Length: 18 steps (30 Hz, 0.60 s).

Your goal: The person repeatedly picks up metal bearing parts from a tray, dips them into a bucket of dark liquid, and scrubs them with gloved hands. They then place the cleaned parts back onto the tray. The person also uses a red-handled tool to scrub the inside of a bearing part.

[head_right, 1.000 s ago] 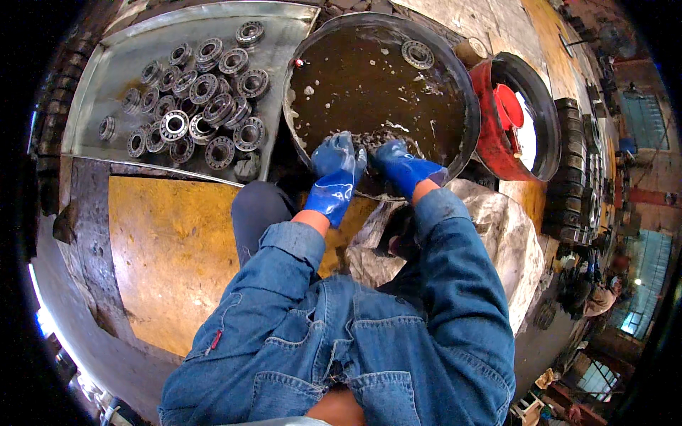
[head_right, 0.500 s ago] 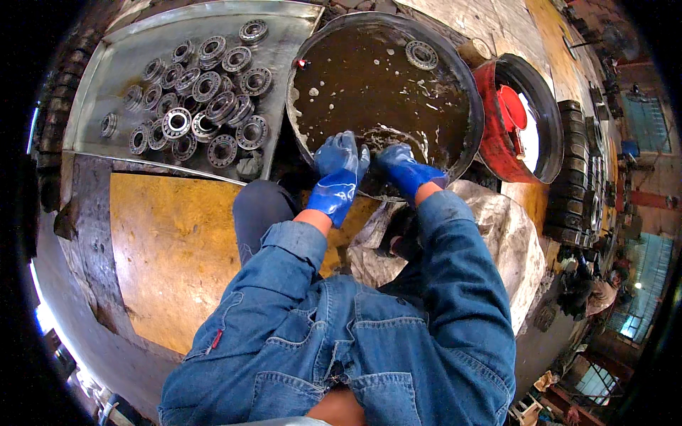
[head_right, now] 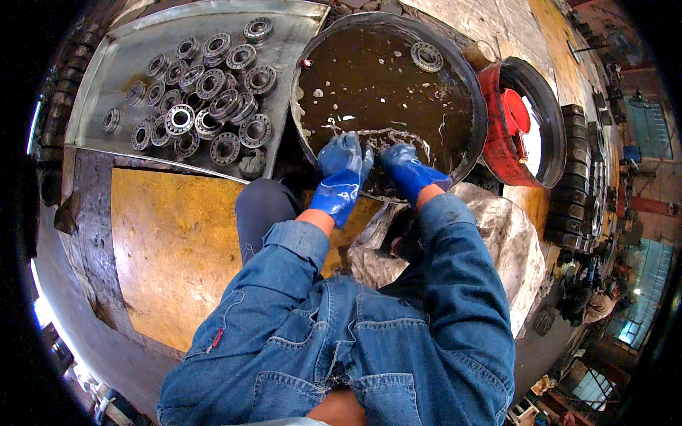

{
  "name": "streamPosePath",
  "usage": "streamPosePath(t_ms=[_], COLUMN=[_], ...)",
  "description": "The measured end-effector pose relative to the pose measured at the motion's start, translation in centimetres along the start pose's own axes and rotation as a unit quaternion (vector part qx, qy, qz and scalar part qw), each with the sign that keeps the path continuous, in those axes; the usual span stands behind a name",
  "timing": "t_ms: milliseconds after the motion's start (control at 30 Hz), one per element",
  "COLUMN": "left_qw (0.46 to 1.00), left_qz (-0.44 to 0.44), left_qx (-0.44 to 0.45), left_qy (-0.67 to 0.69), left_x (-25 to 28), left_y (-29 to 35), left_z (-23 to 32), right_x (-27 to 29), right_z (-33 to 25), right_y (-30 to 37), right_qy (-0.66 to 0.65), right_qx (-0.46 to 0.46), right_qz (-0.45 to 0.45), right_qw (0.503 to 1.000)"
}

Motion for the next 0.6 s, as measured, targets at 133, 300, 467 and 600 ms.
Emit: streamPosePath(t_ms=[133, 300, 467, 600], left_qw=[1.000, 1.000, 1.000, 1.000], left_qz=[-0.007, -0.010, 0.018, 0.003], left_qx=[0.018, 0.019, -0.006, -0.011], left_qy=[-0.007, -0.018, -0.018, -0.002], left_x=[0.7, 0.7, 0.8, 0.4], left_y=[0.1, 0.7, 1.1, 0.2], left_z=[-0.6, -1.5, -2.4, -0.6], right_x=[-1.9, 1.6, 2.7, 0.3], right_z=[2.6, -4.1, -7.8, 0.3], right_y=[2.9, 5.4, 6.7, 4.2], right_qy=[-0.235, 0.042, 0.027, -0.071], right_qx=[0.032, 0.112, 0.153, 0.098], right_qz=[0.031, 0.039, 0.007, 0.124], right_qw=[0.971, 0.992, 0.988, 0.985])
Point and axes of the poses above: each hand's wrist, its own y-axis away from the middle knuckle, its own x-axis out of the back of the hand, z = x × y, the point moved 10 cm from there along -y, towards the middle knuckle, and after that the axes turned 2 degrees about y, right-handed, at the moved point
